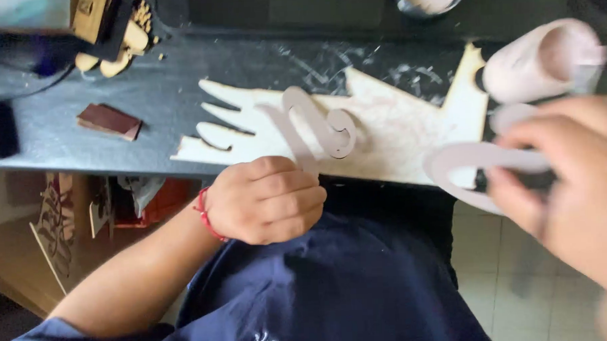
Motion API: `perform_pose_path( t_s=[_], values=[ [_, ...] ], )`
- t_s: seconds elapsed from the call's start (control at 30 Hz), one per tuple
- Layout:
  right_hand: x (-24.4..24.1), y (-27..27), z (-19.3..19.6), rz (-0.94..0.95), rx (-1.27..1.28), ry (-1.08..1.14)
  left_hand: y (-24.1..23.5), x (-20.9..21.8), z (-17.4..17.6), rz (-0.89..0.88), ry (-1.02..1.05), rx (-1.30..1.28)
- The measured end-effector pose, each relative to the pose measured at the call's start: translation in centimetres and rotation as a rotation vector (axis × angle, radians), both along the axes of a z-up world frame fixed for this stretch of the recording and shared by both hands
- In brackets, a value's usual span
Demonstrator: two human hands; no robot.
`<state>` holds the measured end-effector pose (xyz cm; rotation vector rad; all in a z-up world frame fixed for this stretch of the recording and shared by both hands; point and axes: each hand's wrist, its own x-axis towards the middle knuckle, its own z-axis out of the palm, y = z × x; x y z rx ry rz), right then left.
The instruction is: Painting the edges and surfaces of decorative wooden letters using a small paintbrush at a workspace.
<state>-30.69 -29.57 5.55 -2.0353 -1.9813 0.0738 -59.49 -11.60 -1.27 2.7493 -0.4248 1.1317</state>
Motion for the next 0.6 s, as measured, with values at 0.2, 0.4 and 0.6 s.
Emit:
perform_pose_path(
  t_s=[0.2, 0.4, 0.6],
  values=[
    [-3.7, 3.6, -5.5, -0.100, -0.117, -0.327, -0.9, -3.9, -3.6, 0.083, 0.068, -0.119],
    [-4.8, 3.4, -6.1, -0.089, -0.045, -0.316, -2.5, -5.9, -3.9, 0.068, 0.098, -0.279],
    [-2.6, -3.2, -3.2, -0.236, 0.032, -0.184, -2.7, -6.3, -4.5, 0.014, 0.165, -0.394]
  ],
)
